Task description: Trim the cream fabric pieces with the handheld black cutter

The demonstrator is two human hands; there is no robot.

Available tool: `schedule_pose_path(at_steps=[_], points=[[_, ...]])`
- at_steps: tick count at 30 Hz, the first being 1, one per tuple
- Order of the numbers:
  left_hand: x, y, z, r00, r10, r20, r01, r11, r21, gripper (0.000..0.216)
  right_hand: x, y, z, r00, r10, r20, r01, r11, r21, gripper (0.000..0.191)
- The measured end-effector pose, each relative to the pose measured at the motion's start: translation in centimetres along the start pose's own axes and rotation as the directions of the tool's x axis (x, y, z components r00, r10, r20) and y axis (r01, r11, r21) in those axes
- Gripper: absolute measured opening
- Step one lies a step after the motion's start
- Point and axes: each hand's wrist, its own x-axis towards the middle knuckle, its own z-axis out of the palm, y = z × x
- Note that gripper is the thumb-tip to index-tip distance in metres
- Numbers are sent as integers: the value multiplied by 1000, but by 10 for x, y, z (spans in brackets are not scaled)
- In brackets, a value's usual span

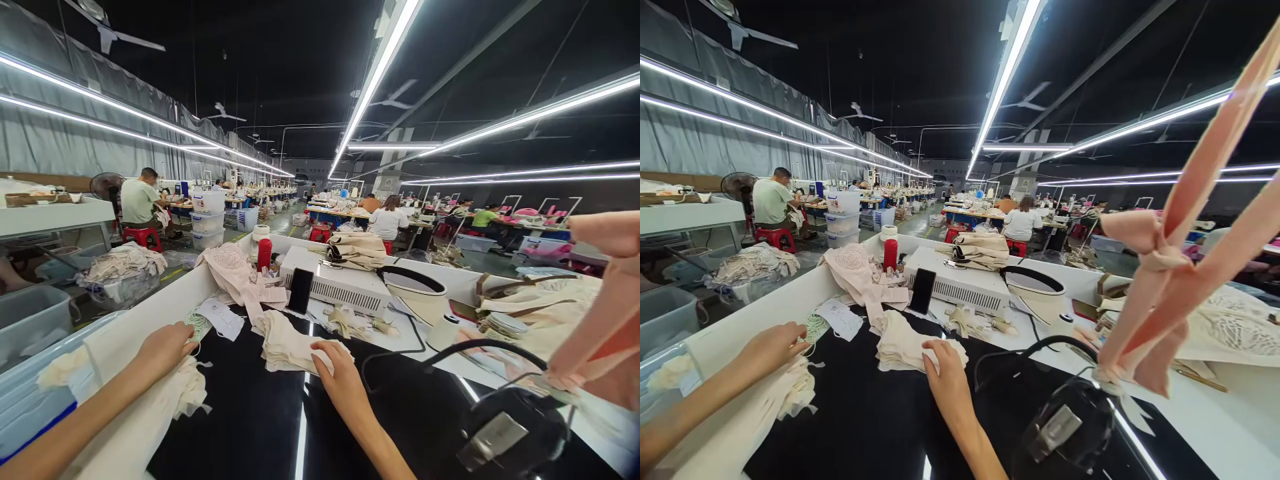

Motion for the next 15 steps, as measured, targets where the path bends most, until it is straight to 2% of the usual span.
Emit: schedule_pose_path(at_steps=[2,5,12,15], points=[[-16,-15,3,999,-31,22,31,999,10,15,-9,-11,2,999,-24,37,23,999,38,22],[-31,-22,7,1000,-6,30,7,999,-38,23,-19,-25,5,993,-62,105,51,994,101,21],[-38,-38,-6,993,-15,-118,0,991,-133,30,-33,-32,11,966,-137,220,104,982,157,25],[-43,-45,-4,991,-40,-126,23,991,-129,25,-38,-36,15,953,-173,249,134,977,165,25]])
